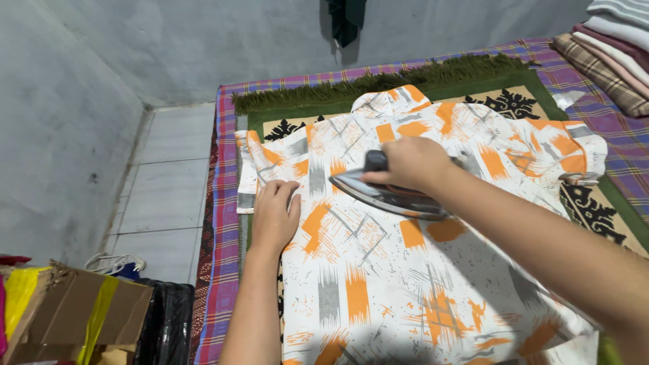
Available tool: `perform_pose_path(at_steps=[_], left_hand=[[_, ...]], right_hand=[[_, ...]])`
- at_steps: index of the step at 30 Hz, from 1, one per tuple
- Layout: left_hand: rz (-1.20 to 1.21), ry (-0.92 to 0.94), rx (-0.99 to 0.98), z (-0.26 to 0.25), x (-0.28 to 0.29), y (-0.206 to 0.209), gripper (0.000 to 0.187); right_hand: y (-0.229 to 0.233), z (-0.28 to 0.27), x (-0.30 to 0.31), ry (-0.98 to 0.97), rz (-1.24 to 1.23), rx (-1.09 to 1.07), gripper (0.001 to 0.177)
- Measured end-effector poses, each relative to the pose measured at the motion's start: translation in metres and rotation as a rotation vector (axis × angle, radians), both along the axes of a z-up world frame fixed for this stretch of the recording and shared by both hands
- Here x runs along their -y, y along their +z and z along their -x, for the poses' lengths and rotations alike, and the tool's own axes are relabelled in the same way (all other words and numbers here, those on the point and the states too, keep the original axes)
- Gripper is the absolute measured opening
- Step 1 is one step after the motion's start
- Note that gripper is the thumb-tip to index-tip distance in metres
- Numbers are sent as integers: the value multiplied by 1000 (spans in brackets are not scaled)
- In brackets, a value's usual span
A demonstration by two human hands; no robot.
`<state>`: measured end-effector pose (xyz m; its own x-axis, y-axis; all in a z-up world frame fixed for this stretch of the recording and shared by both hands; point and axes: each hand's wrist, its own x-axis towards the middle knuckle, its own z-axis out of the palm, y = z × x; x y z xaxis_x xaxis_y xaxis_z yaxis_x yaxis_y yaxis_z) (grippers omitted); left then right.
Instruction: The person irons a patterned short-sleeved shirt on a patterned mat. They smooth the fabric, use a steam iron to press the front and sleeves, and flip the shirt to iron the back. The shirt remains on the mat throughout the clip.
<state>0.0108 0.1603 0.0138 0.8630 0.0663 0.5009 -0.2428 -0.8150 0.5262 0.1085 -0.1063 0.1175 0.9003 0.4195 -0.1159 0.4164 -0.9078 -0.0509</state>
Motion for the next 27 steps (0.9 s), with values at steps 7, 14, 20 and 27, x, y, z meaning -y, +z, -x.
perform_pose_path(at_steps=[7,14,20,27], left_hand=[[-22,39,-64,-7,2,-2,20],[-38,61,-58,-1,7,1,22],[-40,61,-29,3,9,-1,26],[-88,82,-46,-2,10,-3,27]], right_hand=[[-7,7,38,-206,12,171,76],[-11,-25,31,-257,-81,239,75],[-3,6,62,-149,-8,104,75],[-10,13,85,-329,-39,257,75]])
